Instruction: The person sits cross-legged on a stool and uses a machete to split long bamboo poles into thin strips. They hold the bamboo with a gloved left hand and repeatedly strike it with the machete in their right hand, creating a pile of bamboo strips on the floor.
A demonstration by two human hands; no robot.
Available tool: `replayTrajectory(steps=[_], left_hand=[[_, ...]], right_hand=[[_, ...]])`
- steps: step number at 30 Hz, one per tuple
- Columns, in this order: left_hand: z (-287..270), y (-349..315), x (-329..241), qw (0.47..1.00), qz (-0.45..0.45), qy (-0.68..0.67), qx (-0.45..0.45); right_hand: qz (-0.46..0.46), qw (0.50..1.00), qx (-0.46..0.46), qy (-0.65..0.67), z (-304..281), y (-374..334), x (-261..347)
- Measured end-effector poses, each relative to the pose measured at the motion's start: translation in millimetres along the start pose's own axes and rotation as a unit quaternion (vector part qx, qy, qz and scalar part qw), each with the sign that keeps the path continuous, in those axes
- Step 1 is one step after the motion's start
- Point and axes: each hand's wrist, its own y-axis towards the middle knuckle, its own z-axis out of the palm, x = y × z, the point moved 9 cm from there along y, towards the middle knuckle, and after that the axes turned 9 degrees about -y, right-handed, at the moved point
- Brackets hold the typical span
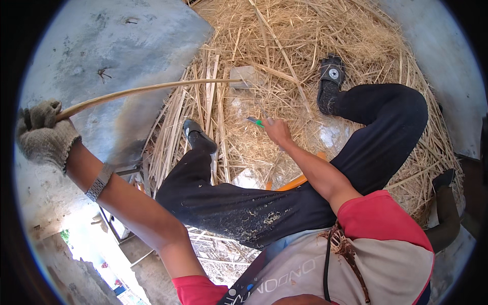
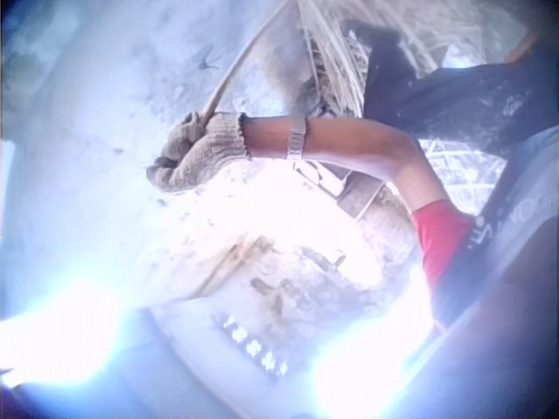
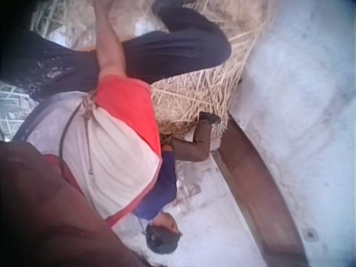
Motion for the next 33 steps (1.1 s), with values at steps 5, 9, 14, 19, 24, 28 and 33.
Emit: replayTrajectory(steps=[5, 9, 14, 19, 24, 28, 33], left_hand=[[-9, -11, 4, 0.993, 0.018, 0.059, -0.102], [-38, 17, 10, 0.997, -0.001, 0.033, -0.071], [1, -15, -1, 0.988, 0.052, 0.127, -0.072], [-2, -24, -7, 0.983, 0.047, 0.136, -0.11], [-23, -5, 5, 0.997, -0.051, -0.056, 0.032], [-14, -19, 3, 0.997, -0.018, 0.023, -0.07], [-17, -41, -6, 0.942, 0.048, 0.192, -0.271]], right_hand=[[-0.1, 0.994, 0.0, 0.042, -13, -3, 14], [-0.115, 0.993, -0.018, -0.018, -9, -8, 27], [-0.08, 0.997, -0.006, -0.014, -20, 14, 10], [-0.152, 0.988, 0.0, 0.022, -8, -12, 45], [0.004, 1.0, -0.002, 0.007, -5, 10, -5], [-0.008, 0.998, 0.012, 0.054, -1, 8, -1], [-0.134, 0.991, -0.006, 0.013, -7, -5, 49]])
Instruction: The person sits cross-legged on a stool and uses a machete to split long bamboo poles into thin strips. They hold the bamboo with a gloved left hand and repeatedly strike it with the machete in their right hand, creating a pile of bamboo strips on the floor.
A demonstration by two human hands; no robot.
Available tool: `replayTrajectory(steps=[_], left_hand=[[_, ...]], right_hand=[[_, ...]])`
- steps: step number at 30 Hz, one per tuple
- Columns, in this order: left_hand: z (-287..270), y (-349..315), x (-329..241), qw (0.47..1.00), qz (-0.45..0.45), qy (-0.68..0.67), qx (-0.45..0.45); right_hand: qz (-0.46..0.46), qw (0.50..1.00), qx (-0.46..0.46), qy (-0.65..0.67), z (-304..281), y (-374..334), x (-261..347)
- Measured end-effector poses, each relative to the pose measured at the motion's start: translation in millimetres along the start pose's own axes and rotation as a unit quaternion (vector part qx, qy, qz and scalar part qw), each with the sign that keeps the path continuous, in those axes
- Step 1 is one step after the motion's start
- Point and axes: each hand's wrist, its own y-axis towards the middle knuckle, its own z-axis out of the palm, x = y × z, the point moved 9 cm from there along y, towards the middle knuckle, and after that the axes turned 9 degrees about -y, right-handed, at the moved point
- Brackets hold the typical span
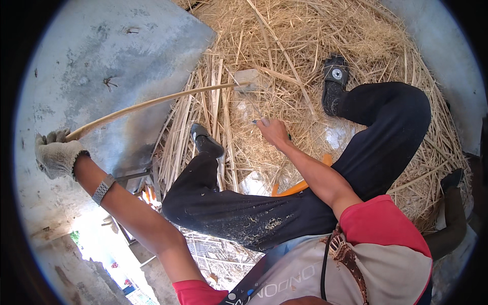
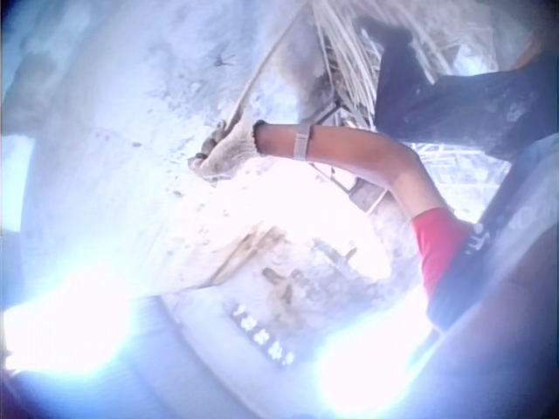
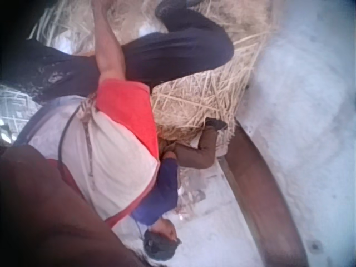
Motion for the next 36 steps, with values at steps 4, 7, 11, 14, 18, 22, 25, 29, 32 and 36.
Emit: replayTrajectory(steps=[4, 7, 11, 14, 18, 22, 25, 29, 32, 36], left_hand=[[-15, 2, -1, 0.997, 0.027, 0.047, -0.051], [-16, 7, 4, 0.998, 0.022, 0.045, -0.035], [-13, 11, 6, 0.999, 0.04, 0.023, -0.022], [-6, 9, 2, 0.998, 0.057, 0.031, -0.022], [4, 6, -4, 0.996, 0.071, 0.046, 0.002], [8, 1, -7, 0.994, 0.079, 0.068, 0.017], [9, -12, -13, 0.993, 0.074, 0.092, -0.006], [-5, -11, -12, 0.993, 0.049, 0.103, -0.022], [-14, -7, -11, 0.992, 0.047, 0.114, -0.022], [-25, -13, -8, 0.992, 0.05, 0.107, -0.049]], right_hand=[[0.008, 0.999, 0.048, -0.013, 1, -3, 16], [0.019, 0.997, 0.046, -0.052, -5, -8, 21], [0.04, 0.997, 0.061, -0.03, -2, -6, 11], [-0.013, 0.998, 0.042, -0.042, 6, -3, 8], [0.076, 0.994, 0.058, -0.044, 2, 0, -26], [0.124, 0.99, 0.064, -0.026, -2, -4, -43], [0.142, 0.987, 0.071, -0.006, 8, -2, -47], [0.093, 0.988, 0.07, -0.101, -14, -8, -45], [0.075, 0.99, 0.077, -0.09, -9, -5, -33], [0.057, 0.991, 0.06, -0.109, -1, -1, -26]])
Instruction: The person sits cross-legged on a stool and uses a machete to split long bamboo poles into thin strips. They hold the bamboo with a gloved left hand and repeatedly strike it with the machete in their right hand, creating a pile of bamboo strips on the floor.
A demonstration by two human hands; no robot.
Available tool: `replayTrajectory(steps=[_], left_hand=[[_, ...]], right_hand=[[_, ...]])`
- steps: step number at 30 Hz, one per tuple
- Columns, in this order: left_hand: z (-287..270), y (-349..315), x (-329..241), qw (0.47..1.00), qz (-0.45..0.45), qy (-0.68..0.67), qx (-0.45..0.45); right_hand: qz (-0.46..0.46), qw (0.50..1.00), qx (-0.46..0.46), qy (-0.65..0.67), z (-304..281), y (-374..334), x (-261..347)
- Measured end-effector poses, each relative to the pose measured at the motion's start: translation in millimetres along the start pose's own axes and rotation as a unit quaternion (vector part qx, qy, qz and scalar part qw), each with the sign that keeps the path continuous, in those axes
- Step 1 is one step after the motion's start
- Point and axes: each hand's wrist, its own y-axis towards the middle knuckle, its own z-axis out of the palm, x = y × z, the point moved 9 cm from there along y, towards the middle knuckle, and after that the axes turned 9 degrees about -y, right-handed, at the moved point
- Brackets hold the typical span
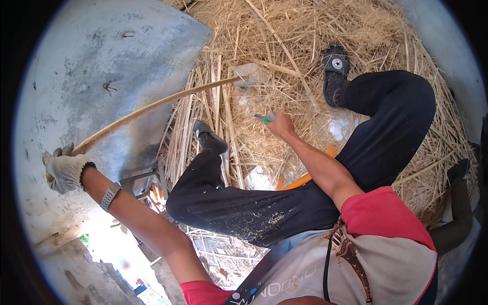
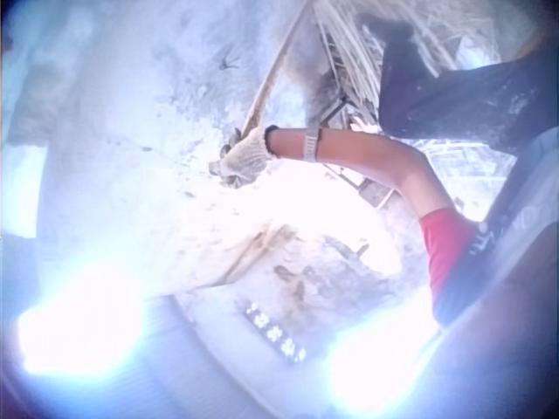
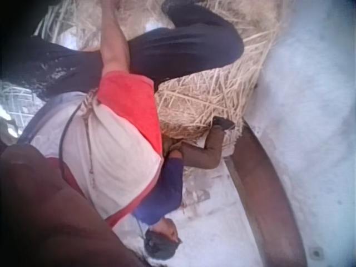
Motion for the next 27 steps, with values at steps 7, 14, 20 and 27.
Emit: replayTrajectory(steps=[7, 14, 20, 27], left_hand=[[-29, 19, 9, 1.0, -0.008, 0.007, -0.022], [-35, -11, -5, 0.999, 0.0, 0.012, -0.048], [-11, 5, 11, 0.962, -0.079, -0.204, 0.166], [12, 24, 19, 0.89, -0.106, -0.304, 0.323]], right_hand=[[0.033, 0.999, 0.008, -0.038, 3, 2, -39], [0.073, 0.997, 0.018, -0.002, 17, 3, -39], [0.008, 0.992, 0.001, 0.129, 20, 12, -19], [0.047, 0.996, 0.018, 0.074, 22, 8, -38]])
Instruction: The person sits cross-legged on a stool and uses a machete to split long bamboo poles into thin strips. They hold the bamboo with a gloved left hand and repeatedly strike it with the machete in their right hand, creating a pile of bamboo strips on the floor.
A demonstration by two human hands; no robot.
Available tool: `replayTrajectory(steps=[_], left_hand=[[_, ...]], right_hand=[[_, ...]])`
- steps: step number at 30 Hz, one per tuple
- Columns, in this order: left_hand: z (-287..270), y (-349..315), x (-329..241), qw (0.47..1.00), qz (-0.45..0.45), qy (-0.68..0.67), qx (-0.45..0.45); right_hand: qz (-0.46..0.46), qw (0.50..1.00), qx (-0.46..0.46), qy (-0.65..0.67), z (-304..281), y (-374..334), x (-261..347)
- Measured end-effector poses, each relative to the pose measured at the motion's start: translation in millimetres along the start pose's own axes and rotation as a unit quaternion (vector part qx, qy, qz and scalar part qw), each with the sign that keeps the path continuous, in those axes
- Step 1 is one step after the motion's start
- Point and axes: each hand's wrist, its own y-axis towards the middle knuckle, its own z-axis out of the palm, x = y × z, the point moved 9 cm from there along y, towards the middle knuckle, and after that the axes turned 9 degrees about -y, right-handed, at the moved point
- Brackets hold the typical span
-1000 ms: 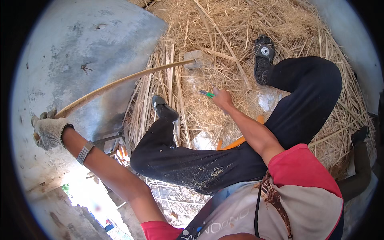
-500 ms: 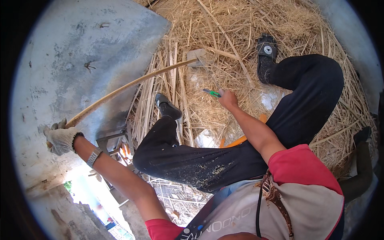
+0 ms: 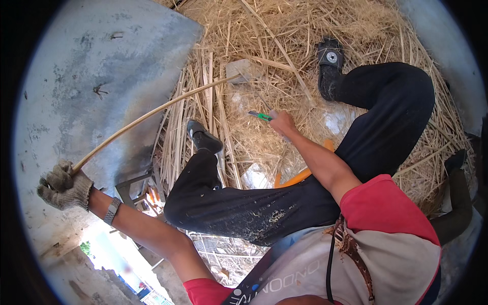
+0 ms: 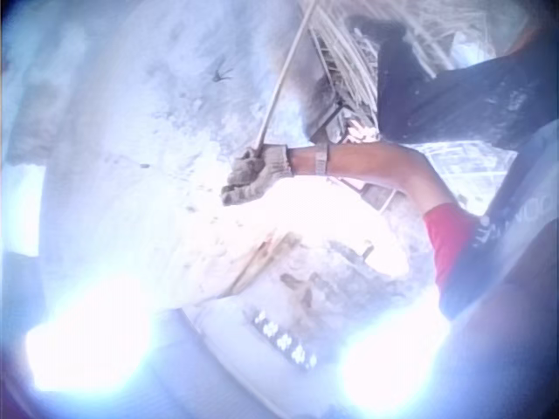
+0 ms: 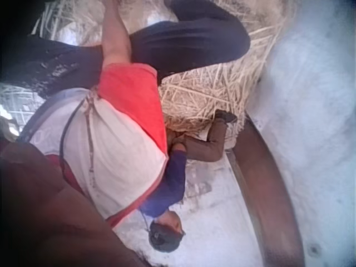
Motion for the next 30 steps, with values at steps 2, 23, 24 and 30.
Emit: replayTrajectory(steps=[2, 23, 24, 30], left_hand=[[-9, 5, 5, 1.0, -0.025, -0.014, -0.004], [-18, -9, 19, 0.996, -0.067, -0.038, -0.032], [-23, -6, 23, 0.995, -0.072, -0.048, -0.04], [-15, -26, 14, 0.984, -0.043, -0.017, -0.174]], right_hand=[[-0.012, 0.999, -0.024, -0.024, -13, -7, 6], [-0.041, 0.996, -0.02, -0.074, -17, -24, 37], [-0.042, 0.995, -0.026, -0.083, -20, -22, 38], [-0.018, 0.994, -0.035, -0.102, -9, -19, 17]])
